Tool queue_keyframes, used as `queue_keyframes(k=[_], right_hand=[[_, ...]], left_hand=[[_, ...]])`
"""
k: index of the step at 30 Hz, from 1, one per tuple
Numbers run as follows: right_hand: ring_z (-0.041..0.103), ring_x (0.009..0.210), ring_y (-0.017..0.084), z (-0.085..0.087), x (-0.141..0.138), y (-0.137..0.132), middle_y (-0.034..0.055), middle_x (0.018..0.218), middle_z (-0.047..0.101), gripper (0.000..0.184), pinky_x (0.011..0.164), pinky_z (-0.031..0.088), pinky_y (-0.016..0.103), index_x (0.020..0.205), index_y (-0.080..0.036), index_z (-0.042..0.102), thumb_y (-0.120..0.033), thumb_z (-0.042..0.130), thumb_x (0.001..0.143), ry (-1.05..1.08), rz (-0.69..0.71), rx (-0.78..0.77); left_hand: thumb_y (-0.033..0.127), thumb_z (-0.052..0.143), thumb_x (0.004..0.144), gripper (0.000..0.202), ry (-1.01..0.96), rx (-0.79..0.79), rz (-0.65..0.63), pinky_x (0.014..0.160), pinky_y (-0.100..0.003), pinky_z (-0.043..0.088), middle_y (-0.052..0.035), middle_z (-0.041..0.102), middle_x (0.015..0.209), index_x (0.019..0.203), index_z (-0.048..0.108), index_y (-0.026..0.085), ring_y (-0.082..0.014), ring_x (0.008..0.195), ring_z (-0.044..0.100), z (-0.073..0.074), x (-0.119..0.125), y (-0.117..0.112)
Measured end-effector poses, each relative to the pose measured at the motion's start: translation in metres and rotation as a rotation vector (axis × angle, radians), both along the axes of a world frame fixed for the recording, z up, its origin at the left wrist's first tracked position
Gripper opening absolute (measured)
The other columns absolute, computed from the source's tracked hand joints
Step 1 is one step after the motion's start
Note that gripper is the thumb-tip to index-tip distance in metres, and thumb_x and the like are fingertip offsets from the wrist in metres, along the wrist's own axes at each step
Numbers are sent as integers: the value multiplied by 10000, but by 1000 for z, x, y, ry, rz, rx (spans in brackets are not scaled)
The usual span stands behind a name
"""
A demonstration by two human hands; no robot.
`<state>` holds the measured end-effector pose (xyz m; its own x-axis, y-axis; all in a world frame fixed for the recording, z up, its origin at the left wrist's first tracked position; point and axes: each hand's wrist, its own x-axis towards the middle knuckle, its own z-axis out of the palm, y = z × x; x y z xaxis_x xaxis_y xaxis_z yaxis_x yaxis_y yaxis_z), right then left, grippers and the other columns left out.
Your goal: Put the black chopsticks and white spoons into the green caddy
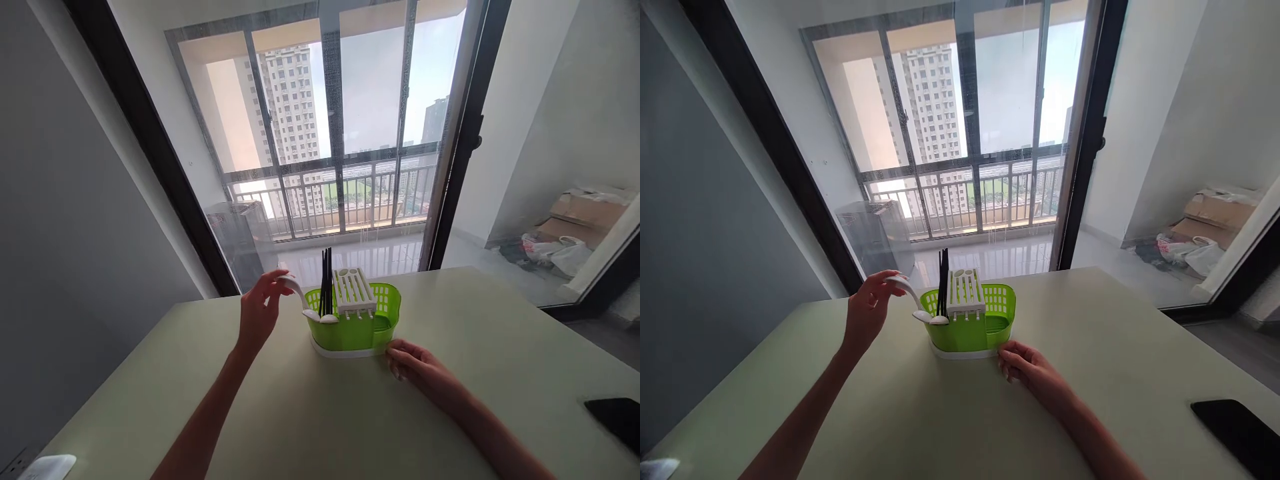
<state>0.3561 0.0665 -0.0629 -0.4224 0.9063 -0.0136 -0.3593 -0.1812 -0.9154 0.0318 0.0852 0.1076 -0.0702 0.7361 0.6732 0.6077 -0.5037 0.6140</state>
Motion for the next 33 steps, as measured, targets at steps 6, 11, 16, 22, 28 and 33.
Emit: queue_keyframes(k=[6, 11, 16, 22, 28, 33], right_hand=[[495, 687, 135, -2, 0, 1, -3, 789, 627, 361, 633, 401, 273, 871, -198, 728, -548, 810, 832, -12, 1, 2], [494, 681, 128, -6, 1, 2, -3, 780, 623, 362, 625, 399, 266, 870, -192, 730, -543, 813, 831, -2, 4, -3], [496, 686, 122, -2, 1, -1, -3, 787, 620, 360, 630, 408, 260, 876, -190, 738, -537, 822, 826, 5, -2, -9], [499, 682, 118, -3, 0, -1, -8, 770, 619, 353, 630, 413, 255, 880, -196, 746, -536, 826, 826, 13, -7, -14], [492, 672, 120, -5, 1, 0, -8, 765, 618, 356, 623, 418, 259, 876, -196, 735, -544, 806, 840, -8, -13, 5], [535, 681, 162, 1, 0, -13, 6, 767, 618, 358, 627, 452, 298, 961, -230, 685, -587, 666, 933, -326, -254, 212]], left_hand=[[398, 559, 1023, 202, 48, -121, -162, 846, -315, 593, -30, 798, 1107, 1128, 666, 262, -192, 913, 775, -20, -4, 4], [399, 565, 1019, 206, 118, -189, -199, 903, -333, 557, -35, 788, 1098, 1112, 686, 261, -217, 998, 731, -32, -4, 7], [412, 570, 1005, 216, 99, -212, -190, 892, -346, 535, -48, 771, 1086, 1084, 691, 252, -226, 960, 698, -41, -2, 10], [389, 593, 979, 194, 34, -220, -201, 947, -368, 510, -61, 752, 1120, 1086, 683, 253, -237, 1028, 673, -47, -5, 7], [403, 608, 947, 353, -148, -235, -89, 978, -373, 518, -94, 684, 1274, 1265, 593, 250, -227, 1099, 660, -71, -15, 3], [430, 541, 950, 308, -293, -311, 81, 897, -373, 553, -104, 705, 1104, 1132, 622, 194, -209, 928, 684, -109, -31, -16]])
